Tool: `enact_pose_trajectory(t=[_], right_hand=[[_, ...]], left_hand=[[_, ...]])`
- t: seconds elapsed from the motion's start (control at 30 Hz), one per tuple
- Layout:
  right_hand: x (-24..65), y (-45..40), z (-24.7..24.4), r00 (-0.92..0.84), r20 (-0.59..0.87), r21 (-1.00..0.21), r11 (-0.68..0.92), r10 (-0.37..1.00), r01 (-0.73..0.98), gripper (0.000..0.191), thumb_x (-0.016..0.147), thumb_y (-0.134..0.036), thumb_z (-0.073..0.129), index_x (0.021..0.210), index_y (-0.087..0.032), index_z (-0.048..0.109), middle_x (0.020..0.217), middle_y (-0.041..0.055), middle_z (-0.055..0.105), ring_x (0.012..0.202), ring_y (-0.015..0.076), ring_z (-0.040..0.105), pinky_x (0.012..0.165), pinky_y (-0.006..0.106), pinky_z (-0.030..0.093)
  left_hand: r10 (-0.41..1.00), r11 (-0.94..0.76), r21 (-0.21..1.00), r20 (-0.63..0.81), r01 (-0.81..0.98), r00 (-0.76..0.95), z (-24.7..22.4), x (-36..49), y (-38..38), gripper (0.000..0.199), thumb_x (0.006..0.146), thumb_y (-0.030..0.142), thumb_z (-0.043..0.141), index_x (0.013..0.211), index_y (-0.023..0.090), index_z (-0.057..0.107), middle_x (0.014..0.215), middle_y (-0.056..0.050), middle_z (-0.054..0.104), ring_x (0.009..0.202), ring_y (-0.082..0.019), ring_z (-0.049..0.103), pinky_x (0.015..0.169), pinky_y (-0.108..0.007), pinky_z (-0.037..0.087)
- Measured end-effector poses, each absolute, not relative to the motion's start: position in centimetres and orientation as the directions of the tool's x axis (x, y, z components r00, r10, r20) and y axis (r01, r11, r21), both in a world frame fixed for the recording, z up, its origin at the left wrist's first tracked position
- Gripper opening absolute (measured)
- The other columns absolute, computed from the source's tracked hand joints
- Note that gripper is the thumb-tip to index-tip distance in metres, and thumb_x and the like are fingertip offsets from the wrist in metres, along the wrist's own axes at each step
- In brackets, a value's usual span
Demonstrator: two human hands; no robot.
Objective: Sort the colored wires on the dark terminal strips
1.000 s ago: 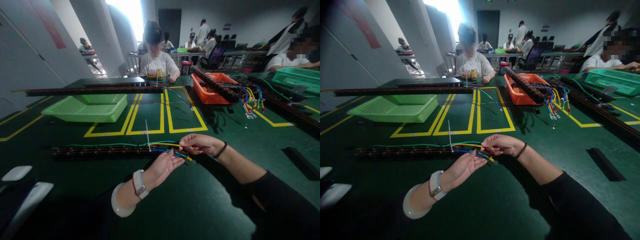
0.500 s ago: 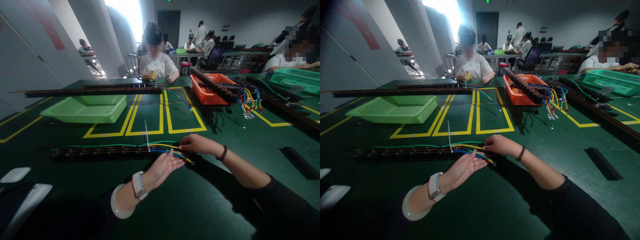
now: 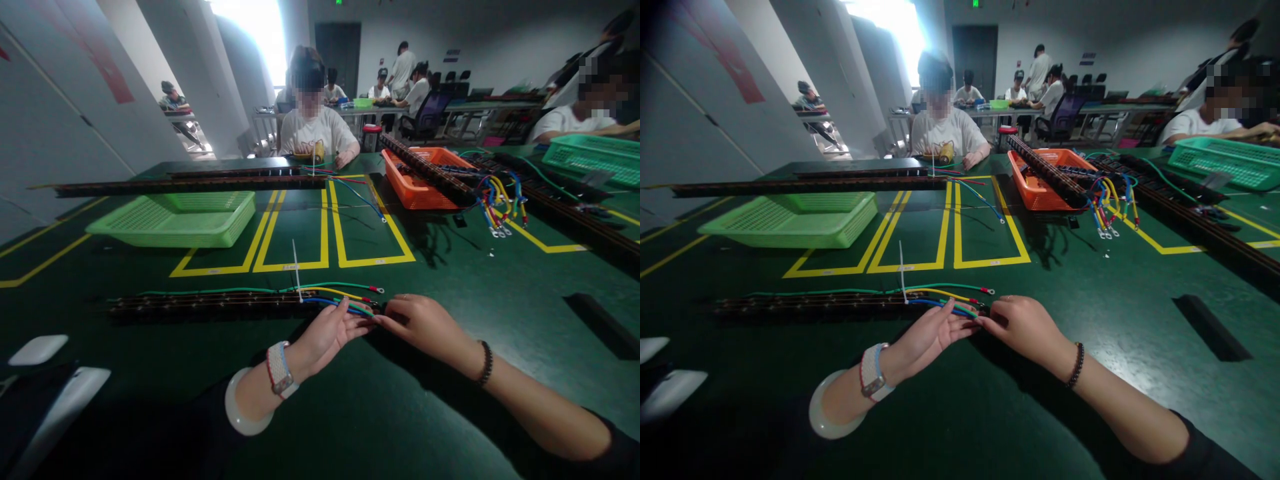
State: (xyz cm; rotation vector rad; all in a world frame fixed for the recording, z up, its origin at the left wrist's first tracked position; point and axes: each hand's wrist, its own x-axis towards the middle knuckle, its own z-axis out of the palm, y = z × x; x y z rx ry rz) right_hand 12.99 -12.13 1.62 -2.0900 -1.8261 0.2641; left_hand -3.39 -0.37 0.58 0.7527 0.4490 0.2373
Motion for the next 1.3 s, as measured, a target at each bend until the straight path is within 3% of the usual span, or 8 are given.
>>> enact_pose_trajectory(t=[0.13, 0.2, 0.43, 0.63, 0.9, 1.17, 1.3], right_hand=[[12.7, -12.6, 0.7, 0.064, 0.094, -0.448, -0.015, 0.994, 0.894, 0.03, 0.094, -0.035, 0.045, 0.076, -0.016, 0.059, 0.072, 0.001, 0.058, 0.064, 0.0091, 0.05, 0.059, 0.021, 0.032], [12.8, -12.5, 0.5, 0.06, 0.134, -0.422, 0.003, 0.989, 0.907, 0.028, 0.093, -0.033, 0.047, 0.074, -0.016, 0.058, 0.071, 0.0007, 0.058, 0.062, 0.0087, 0.05, 0.059, 0.021, 0.032], [13.8, -10.7, 0.2, 0.059, 0.427, -0.123, -0.007, 0.902, 0.992, 0.025, 0.091, -0.024, 0.052, 0.069, -0.014, 0.056, 0.068, 0.0017, 0.055, 0.064, 0.0117, 0.048, 0.062, 0.025, 0.031], [14.5, -9.0, -0.8, 0.0, 0.533, 0.034, -0.022, 0.846, 0.999, 0.031, 0.093, -0.027, 0.048, 0.065, -0.014, 0.055, 0.064, 0.0028, 0.053, 0.062, 0.013, 0.043, 0.063, 0.028, 0.027], [14.3, -9.3, -1.4, -0.213, 0.397, -0.039, 0.248, 0.893, 0.968, 0.032, 0.095, -0.028, 0.043, 0.069, -0.014, 0.055, 0.065, 0.0026, 0.052, 0.062, 0.0117, 0.039, 0.064, 0.027, 0.025], [14.4, -9.4, -1.5, -0.153, 0.352, -0.08, 0.192, 0.923, 0.978, 0.039, 0.095, -0.037, 0.044, 0.065, -0.014, 0.056, 0.063, 0.0025, 0.053, 0.059, 0.0108, 0.04, 0.063, 0.027, 0.025], [14.4, -9.9, -1.1, -0.052, 0.433, -0.077, 0.095, 0.9, 0.993, 0.044, 0.094, -0.041, 0.044, 0.061, -0.014, 0.054, 0.06, 0.0029, 0.05, 0.058, 0.0111, 0.04, 0.061, 0.027, 0.025]], left_hand=[[0.375, 0.712, 0.701, -0.327, -0.043, 0.867, 0.5, -3.4, -0.4, 0.029, 0.092, 0.03, 0.045, 0.103, 0.005, 0.053, 0.115, -0.021, 0.06, 0.105, -0.024, 0.061, 0.101, -0.045, 0.041], [0.385, 0.714, 0.699, -0.339, -0.044, 0.858, 0.6, -3.3, -0.4, 0.031, 0.093, 0.032, 0.043, 0.104, 0.005, 0.053, 0.114, -0.022, 0.06, 0.104, -0.024, 0.061, 0.1, -0.045, 0.042], [0.4, 0.692, 0.719, -0.303, -0.068, 0.865, 1.1, -3.1, -0.3, 0.037, 0.094, 0.035, 0.038, 0.106, 0.003, 0.054, 0.104, -0.021, 0.063, 0.099, -0.024, 0.063, 0.1, -0.044, 0.041], [0.46, 0.699, 0.709, -0.344, -0.094, 0.819, 0.8, -3.2, -0.2, 0.033, 0.093, 0.036, 0.04, 0.093, 0.007, 0.056, 0.086, -0.014, 0.066, 0.082, -0.02, 0.065, 0.083, -0.036, 0.048], [0.502, 0.644, 0.761, -0.34, -0.081, 0.796, 0.5, -3.5, -0.6, 0.031, 0.093, 0.036, 0.04, 0.081, 0.011, 0.055, 0.073, -0.006, 0.063, 0.069, -0.015, 0.061, 0.068, -0.028, 0.045], [0.495, 0.657, 0.754, -0.428, -0.004, 0.756, 1.3, -3.6, -0.7, 0.032, 0.094, 0.037, 0.038, 0.078, 0.013, 0.051, 0.069, -0.006, 0.061, 0.065, -0.014, 0.058, 0.066, -0.027, 0.04], [0.494, 0.655, 0.755, -0.414, -0.015, 0.765, 1.1, -3.7, -0.6, 0.031, 0.092, 0.039, 0.041, 0.08, 0.013, 0.052, 0.072, -0.006, 0.061, 0.069, -0.015, 0.059, 0.07, -0.029, 0.041]])
